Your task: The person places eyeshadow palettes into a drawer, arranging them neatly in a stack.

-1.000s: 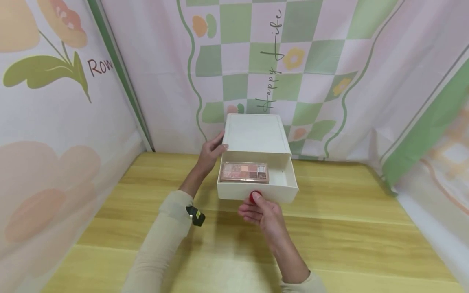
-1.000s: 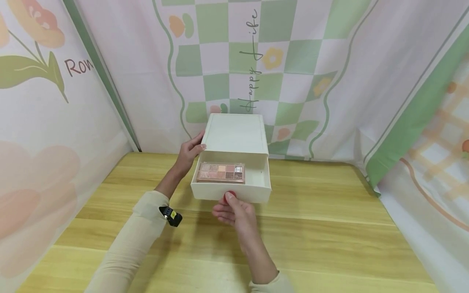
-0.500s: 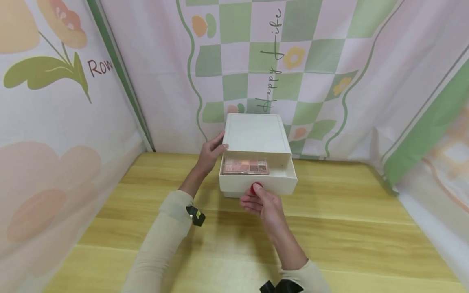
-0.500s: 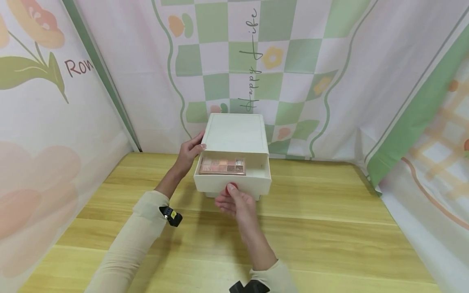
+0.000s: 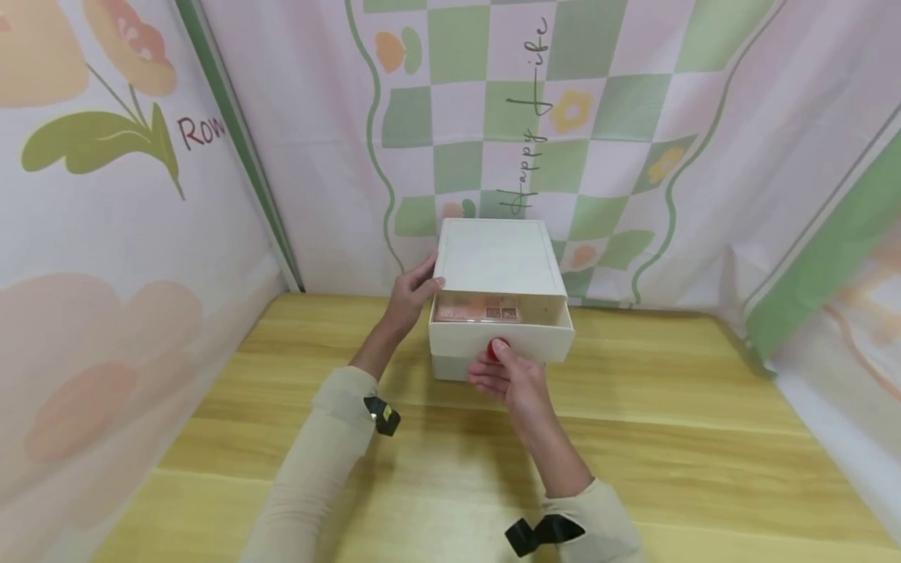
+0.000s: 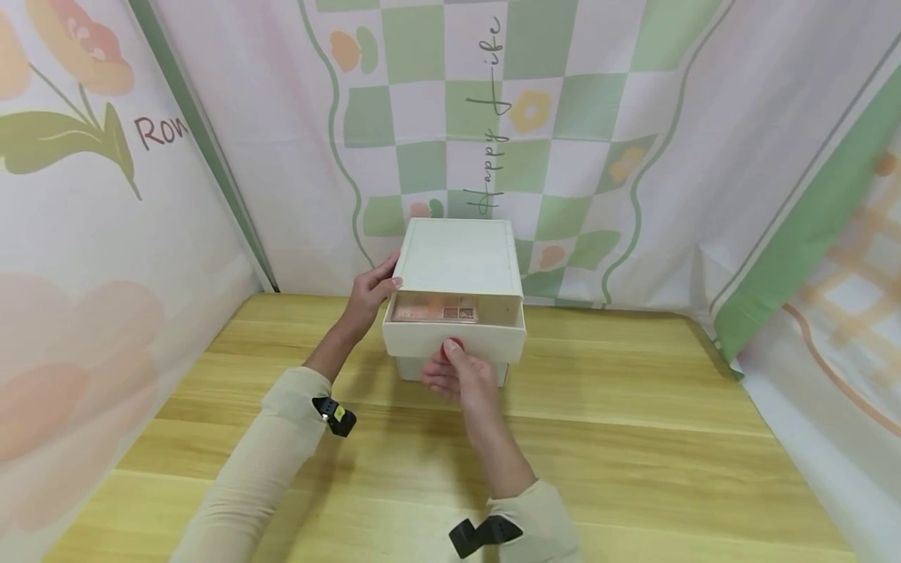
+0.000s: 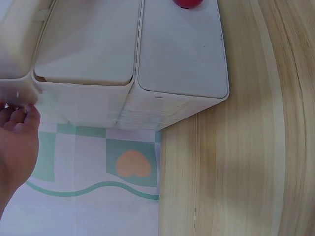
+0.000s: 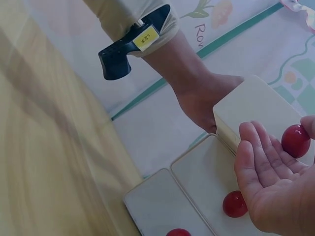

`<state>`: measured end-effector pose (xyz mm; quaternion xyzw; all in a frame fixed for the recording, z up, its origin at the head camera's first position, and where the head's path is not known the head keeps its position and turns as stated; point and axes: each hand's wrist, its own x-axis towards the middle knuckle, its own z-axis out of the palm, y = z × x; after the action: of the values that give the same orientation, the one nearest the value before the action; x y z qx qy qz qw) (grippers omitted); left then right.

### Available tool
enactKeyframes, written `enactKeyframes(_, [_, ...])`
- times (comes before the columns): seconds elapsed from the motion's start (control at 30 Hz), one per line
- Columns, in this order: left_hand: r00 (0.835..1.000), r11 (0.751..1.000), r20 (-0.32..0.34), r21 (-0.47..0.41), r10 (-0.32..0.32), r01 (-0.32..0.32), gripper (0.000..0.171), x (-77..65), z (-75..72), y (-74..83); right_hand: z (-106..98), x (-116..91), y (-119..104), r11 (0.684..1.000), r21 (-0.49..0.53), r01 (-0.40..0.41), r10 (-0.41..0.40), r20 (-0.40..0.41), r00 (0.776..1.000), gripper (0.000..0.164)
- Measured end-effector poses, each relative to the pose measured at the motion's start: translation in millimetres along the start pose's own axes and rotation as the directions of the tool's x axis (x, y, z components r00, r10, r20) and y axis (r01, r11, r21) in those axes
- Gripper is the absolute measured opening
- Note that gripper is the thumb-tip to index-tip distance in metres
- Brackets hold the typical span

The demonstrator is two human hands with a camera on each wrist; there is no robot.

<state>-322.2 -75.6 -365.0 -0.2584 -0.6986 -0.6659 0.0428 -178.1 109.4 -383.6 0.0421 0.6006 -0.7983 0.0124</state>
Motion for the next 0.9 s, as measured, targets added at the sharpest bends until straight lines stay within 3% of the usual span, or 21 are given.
enactKeyframes(0.3, [1.0,1.0,-0.011,0.02,-0.001,0.002,0.065,1.9,1.3,-2.4,1,15,-5,1.0,0.011,0.009,-0.009,-0.002,1.0,0.036])
enactKeyframes(0.7, [1.0,1.0,-0.023,0.018,-0.007,0.007,0.067,1.8,1.0,0.0,3,36,-7,0.998,-0.061,0.027,-0.027,-0.002,1.0,0.047])
enactKeyframes(0.9, [1.0,1.0,-0.024,0.007,-0.01,0.01,0.066,1.4,2.1,-1.1,2,43,-8,1.0,-0.028,0.012,-0.012,-0.004,1.0,0.044])
